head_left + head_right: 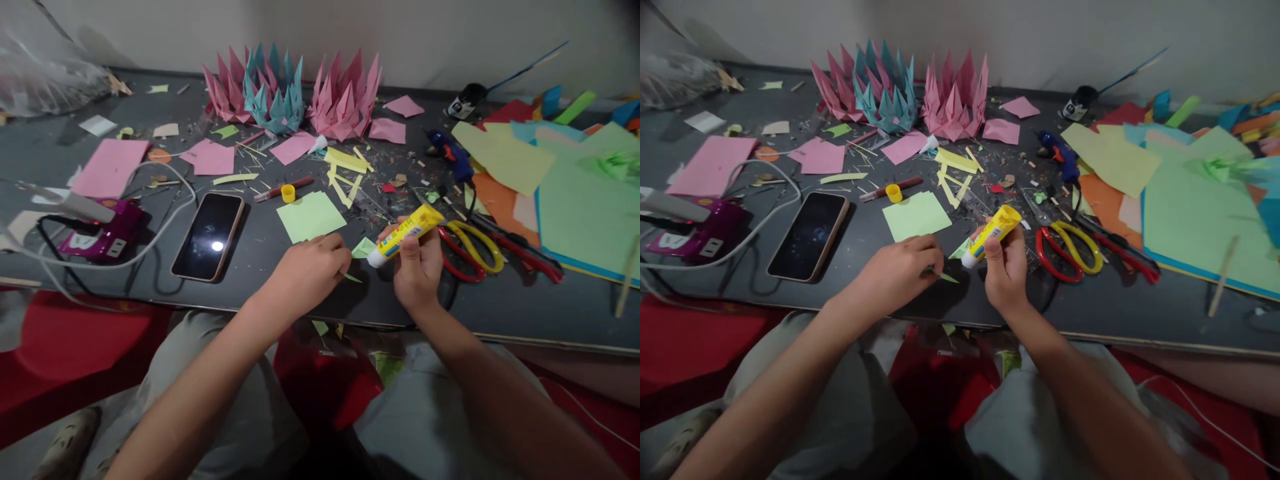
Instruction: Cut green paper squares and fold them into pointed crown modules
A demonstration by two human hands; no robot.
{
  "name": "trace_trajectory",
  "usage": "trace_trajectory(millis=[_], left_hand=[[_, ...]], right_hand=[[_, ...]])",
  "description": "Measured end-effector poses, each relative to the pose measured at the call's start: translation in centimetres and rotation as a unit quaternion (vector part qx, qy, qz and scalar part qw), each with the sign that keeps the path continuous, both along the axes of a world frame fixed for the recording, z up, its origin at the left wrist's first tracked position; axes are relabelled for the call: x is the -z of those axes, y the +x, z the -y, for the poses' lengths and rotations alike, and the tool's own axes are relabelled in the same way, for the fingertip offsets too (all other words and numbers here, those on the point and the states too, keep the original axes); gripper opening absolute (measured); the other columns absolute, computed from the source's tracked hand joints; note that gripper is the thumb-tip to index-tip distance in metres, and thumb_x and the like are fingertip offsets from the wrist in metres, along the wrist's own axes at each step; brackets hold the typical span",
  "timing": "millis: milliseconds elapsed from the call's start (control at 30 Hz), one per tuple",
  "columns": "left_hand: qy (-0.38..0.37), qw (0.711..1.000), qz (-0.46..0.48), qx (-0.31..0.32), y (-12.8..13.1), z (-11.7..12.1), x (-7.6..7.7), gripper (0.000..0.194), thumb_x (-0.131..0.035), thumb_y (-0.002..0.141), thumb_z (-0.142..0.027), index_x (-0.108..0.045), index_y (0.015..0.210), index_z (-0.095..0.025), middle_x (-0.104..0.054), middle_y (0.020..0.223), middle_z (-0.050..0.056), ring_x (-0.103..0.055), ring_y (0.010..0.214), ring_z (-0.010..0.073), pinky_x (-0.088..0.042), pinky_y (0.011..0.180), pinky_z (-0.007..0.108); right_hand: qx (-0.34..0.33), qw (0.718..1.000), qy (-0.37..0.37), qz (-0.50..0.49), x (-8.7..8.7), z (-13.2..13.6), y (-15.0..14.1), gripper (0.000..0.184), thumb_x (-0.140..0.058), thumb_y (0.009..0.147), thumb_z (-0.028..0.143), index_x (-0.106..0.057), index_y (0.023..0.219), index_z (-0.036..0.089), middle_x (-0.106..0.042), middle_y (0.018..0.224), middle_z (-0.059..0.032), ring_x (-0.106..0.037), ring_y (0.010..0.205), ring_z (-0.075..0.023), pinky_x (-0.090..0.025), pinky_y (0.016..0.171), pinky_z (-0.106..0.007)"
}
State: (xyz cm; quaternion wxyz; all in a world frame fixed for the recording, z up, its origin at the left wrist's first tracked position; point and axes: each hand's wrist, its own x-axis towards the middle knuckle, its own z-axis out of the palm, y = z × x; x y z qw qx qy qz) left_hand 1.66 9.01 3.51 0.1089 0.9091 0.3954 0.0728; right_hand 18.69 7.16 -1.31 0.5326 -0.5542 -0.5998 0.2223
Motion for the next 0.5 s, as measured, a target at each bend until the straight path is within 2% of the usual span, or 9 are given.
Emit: trace_trajectory(millis=[100,167,333,500], left_hand=[[0.083,0.996,-0.004,0.019,-0.2,0.7,0.6,0.012,-0.047,0.084,-0.013,-0.058,0.081,-0.017,-0.061,0.079,0.002,-0.057,0.069,0.0145,-0.040,0.055,0.024],[0.112,0.993,-0.005,0.031,-0.3,1.1,1.2,0.012,-0.047,0.086,-0.014,-0.058,0.083,-0.017,-0.063,0.080,0.002,-0.057,0.070,0.0151,-0.042,0.057,0.025],[0.087,0.995,0.006,0.042,-0.8,2.0,2.1,0.013,-0.050,0.086,-0.015,-0.062,0.092,-0.016,-0.066,0.087,0.003,-0.060,0.079,0.0171,-0.046,0.064,0.027],[0.065,0.997,0.022,0.046,-1.0,2.3,2.4,0.015,-0.049,0.087,-0.016,-0.062,0.095,-0.016,-0.066,0.092,0.005,-0.061,0.083,0.0172,-0.048,0.069,0.028]], right_hand=[[-0.001,1.000,-0.006,-0.002,-0.1,0.2,-0.2,0.037,-0.021,0.091,0.046,-0.033,0.120,0.027,-0.060,0.092,-0.0113,-0.062,0.088,-0.0259,-0.050,0.067,-0.042],[-0.021,1.000,-0.009,-0.009,0.0,0.2,-0.2,0.033,-0.025,0.090,0.047,-0.036,0.115,0.027,-0.061,0.092,-0.0111,-0.062,0.088,-0.0258,-0.050,0.068,-0.042],[-0.138,0.990,-0.029,-0.008,0.4,0.1,-0.1,0.021,-0.044,0.088,0.040,-0.044,0.103,0.025,-0.063,0.090,-0.0063,-0.062,0.083,-0.0206,-0.051,0.070,-0.035],[-0.184,0.979,-0.037,0.084,0.0,0.0,-0.2,0.028,-0.047,0.086,0.042,-0.045,0.106,0.023,-0.064,0.093,-0.0066,-0.062,0.081,-0.0202,-0.050,0.070,-0.034]])
